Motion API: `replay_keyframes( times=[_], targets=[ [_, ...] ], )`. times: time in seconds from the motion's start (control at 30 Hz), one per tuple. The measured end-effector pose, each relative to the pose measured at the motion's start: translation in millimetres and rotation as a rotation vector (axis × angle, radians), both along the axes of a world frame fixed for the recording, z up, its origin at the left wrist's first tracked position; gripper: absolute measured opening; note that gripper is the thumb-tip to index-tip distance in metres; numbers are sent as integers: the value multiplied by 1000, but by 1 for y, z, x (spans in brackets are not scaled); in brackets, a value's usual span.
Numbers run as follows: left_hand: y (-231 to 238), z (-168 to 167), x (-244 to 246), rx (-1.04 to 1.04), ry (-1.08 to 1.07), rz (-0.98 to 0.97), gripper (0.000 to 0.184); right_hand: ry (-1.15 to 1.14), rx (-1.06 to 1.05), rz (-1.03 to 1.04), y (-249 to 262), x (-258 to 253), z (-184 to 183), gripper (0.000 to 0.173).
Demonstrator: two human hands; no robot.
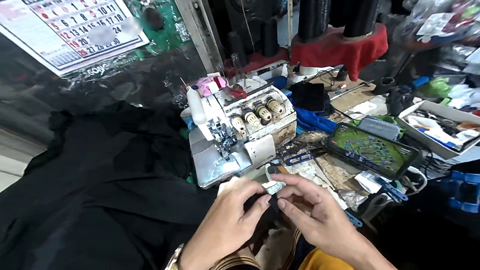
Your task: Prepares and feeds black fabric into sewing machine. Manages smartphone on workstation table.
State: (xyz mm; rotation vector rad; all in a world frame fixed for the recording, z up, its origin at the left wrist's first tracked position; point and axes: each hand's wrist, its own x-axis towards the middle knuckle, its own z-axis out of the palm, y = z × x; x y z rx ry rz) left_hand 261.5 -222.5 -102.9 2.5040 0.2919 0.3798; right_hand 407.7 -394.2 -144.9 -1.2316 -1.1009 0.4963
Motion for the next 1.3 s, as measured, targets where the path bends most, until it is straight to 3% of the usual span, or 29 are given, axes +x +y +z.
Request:
replay_keyframes(
  times=[0.07, 0.2, 0.37, 0.63, 0.83, 1.3],
  targets=[
    [4, 0, -2, -49, -67, -33, 28, 25, 39, 49, 2, -4, 3, 40],
    [3, 14, -6, -14, -100, 1, 20, -10, -38, 77, 6, -12, 6, 61],
    [4, 34, -14, 73, 38, -31, 23, 34, -69, 72, 4, -9, 1, 37],
    [8, 25, -15, -6, -140, 6, 17, 32, -113, 108, 12, -6, 1, 42],
    [12, 9, -14, 31, -251, 96, 20, 103, -98, 45, 10, -6, 0, 33],
    [7, 18, -23, -89, -307, 207, 17, 32, -134, -48, 17, -11, -1, 25]
  ],
)
